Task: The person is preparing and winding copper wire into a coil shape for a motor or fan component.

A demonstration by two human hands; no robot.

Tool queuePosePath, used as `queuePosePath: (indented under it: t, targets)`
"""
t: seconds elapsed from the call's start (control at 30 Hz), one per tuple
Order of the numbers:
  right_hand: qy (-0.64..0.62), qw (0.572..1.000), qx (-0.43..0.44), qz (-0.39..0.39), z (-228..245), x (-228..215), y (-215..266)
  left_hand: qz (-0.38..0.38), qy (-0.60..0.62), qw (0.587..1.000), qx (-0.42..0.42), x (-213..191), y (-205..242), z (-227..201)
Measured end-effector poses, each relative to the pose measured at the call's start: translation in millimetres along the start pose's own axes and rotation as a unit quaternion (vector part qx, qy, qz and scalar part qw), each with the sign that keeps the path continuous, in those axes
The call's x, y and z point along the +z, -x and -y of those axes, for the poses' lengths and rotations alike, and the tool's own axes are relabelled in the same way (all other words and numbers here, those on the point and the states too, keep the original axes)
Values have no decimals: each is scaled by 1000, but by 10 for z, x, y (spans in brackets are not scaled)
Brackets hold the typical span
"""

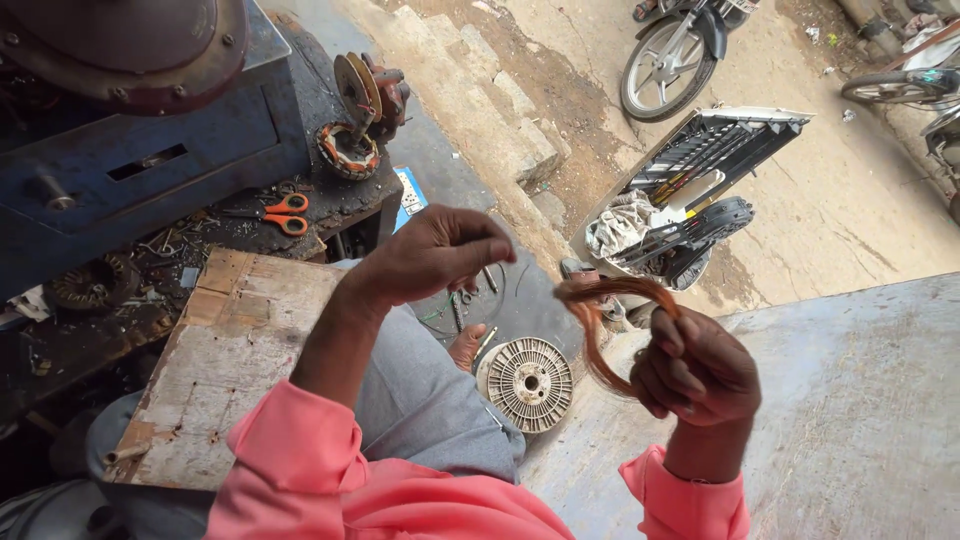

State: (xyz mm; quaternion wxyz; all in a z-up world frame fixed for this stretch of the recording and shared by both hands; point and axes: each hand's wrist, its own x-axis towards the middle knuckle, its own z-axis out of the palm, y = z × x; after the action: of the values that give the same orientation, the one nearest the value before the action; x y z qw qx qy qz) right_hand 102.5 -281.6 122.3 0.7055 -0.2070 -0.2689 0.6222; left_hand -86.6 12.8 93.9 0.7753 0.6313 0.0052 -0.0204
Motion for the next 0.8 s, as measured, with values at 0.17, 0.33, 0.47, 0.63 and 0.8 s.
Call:
queuePosePath:
  t: [0.17, 0.33, 0.47, 0.63, 0.8]
  targets:
    - [82, 987, 63, -124, -270, -277, -233, -55, -121, 933, 335, 568, 248, -764]
    - [37, 989, 78, -121, -425, -726, -420, 57, -269, 929, 247, 789, 606, -832]
    - [54, 984, 60, -160, -289, -939, -647, 117, -320, 933, 114, 749, 730, -554]
    - [54, 990, 0, -128, 257, -1161, -761, 141, -367, 918, -52, 577, 677, 309]
    - [124, 986, -89, -69, 1233, -690, -739, 5, -524, 813, -254, -5, 249, 951]
